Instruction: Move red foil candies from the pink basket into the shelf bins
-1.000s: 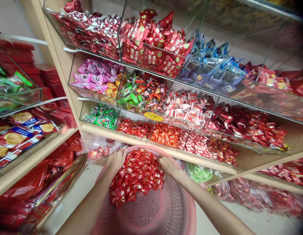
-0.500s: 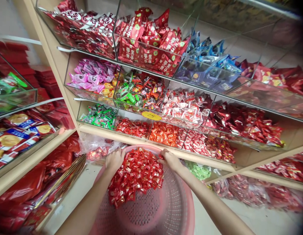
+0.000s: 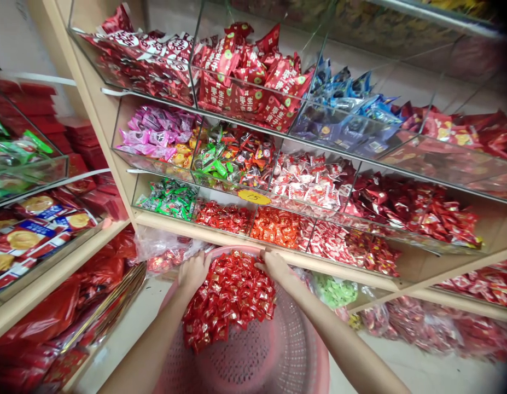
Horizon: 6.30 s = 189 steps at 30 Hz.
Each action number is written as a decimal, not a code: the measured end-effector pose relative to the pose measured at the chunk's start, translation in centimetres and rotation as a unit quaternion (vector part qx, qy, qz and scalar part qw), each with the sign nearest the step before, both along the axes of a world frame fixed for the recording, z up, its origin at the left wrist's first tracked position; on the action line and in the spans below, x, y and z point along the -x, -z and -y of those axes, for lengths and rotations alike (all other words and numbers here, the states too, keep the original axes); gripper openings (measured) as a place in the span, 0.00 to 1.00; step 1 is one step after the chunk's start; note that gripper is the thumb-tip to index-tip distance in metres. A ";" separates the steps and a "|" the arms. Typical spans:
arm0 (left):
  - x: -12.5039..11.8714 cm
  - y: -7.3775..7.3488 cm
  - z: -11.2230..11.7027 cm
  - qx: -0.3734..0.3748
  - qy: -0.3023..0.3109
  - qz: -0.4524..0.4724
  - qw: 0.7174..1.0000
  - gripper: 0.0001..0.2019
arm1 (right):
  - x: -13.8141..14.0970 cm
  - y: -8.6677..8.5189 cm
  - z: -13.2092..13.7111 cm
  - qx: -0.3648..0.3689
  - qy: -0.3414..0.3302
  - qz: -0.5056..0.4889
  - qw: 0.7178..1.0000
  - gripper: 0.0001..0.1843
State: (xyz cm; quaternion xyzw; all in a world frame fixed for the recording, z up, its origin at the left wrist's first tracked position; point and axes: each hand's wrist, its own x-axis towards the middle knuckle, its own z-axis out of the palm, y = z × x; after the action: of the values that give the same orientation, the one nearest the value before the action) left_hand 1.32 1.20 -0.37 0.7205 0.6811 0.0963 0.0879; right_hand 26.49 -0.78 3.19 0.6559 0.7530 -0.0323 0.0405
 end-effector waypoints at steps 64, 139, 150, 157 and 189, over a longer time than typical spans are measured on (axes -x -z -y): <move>0.2 0.7 0.0 -0.009 -0.005 0.032 0.999 0.25 | 7.8 -4.3 -12.7 -0.059 -0.195 0.117 0.972 0.17; 0.2 0.2 0.0 -0.011 0.004 0.007 1.000 0.27 | 0.0 0.5 3.5 0.015 0.074 -0.004 0.997 0.12; 0.2 0.3 0.0 0.001 0.000 0.004 1.000 0.27 | -2.7 -1.4 2.3 -0.067 0.081 -0.054 0.993 0.07; 0.0 -0.3 0.1 0.016 -0.005 0.000 1.000 0.27 | -0.8 -0.4 3.5 -0.018 0.037 -0.085 0.996 0.09; 0.1 -0.3 0.1 0.011 0.002 0.002 1.000 0.27 | 3.4 0.0 4.0 0.032 -0.106 0.032 0.993 0.14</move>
State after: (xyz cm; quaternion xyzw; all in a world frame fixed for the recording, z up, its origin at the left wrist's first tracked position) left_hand 1.22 1.06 -0.09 0.7206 0.6806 0.0898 0.0970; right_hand 23.06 -4.81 3.15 0.5714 0.8152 -0.0314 0.0888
